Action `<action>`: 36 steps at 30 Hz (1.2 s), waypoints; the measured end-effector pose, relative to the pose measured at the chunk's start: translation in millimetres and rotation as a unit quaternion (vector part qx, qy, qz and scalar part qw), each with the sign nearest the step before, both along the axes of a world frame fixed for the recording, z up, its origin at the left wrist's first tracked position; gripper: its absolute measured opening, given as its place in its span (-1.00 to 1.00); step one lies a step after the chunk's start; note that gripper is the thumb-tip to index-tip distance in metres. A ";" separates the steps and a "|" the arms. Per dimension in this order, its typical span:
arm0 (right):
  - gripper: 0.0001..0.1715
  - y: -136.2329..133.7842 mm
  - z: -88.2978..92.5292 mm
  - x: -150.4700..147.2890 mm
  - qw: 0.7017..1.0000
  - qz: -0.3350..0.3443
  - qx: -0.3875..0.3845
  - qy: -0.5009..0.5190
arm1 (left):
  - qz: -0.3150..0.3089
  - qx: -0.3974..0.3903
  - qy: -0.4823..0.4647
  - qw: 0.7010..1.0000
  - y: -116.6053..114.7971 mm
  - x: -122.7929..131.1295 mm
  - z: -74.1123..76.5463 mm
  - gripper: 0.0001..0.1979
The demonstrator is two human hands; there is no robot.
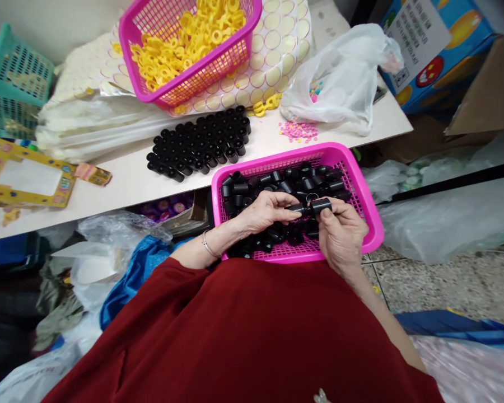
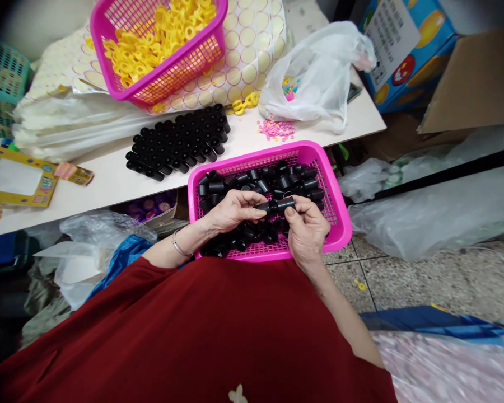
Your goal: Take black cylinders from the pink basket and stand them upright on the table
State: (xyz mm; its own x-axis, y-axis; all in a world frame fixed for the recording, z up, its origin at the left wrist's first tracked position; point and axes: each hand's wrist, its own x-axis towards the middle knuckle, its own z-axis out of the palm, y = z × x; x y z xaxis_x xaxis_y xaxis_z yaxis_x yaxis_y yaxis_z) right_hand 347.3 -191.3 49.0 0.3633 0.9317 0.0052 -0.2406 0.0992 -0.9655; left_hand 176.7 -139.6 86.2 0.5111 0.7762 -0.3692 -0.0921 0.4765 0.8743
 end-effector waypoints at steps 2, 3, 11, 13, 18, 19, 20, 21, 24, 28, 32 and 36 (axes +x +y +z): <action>-0.64 -0.1 0.3 0.0 1.000 0.000 0.007 0.000 | -0.006 0.006 0.002 1.000 0.2 -0.7 0.0 -0.60; -0.64 -0.2 0.4 -0.2 1.000 0.000 0.010 0.002 | -0.009 0.008 0.003 1.000 0.2 -0.9 0.4 -0.61; -0.61 -4.8 -2.4 -4.5 0.998 -0.012 -0.003 -0.054 | -0.015 0.003 0.006 1.000 -0.5 1.1 1.2 -0.60; -0.53 -8.0 -1.2 -1.7 0.993 0.029 -0.006 -0.112 | -0.016 0.004 -0.004 1.000 -0.7 2.0 -4.5 -0.55; -0.40 -12.1 0.8 9.0 0.927 0.217 0.083 -0.293 | -0.027 0.075 -0.045 0.996 -1.8 -4.1 -16.7 -0.35; -0.29 -11.8 0.4 9.9 0.911 0.246 0.098 -0.315 | -0.032 0.104 -0.038 0.993 -2.5 -8.2 -15.7 -0.35; -0.19 -11.3 -0.3 10.2 0.899 0.268 0.103 -0.331 | -0.033 0.134 -0.022 0.990 -3.3 -13.5 -13.5 -0.38; -0.11 -10.5 -1.1 10.1 0.892 0.281 0.099 -0.340 | -0.022 0.162 0.000 0.987 -4.1 -20.4 -10.4 -0.43; -0.17 -6.8 -5.5 10.2 0.900 0.261 0.062 -0.344 | 0.118 0.225 0.095 0.963 -5.3 -50.6 -2.6 -0.53; -0.45 2.2 -18.4 16.7 0.911 0.199 0.004 -0.360 | 0.452 0.230 0.229 0.831 1.9 -108.0 -13.7 -0.57; -0.56 12.1 -28.3 26.6 0.887 0.203 -0.037 -0.413 | 0.581 0.192 0.301 0.732 17.1 -160.1 -40.8 -0.65; -0.69 23.9 -17.6 30.2 0.840 0.228 -0.042 -0.491 | 0.523 0.162 0.387 0.742 32.1 -184.1 -57.3 -0.63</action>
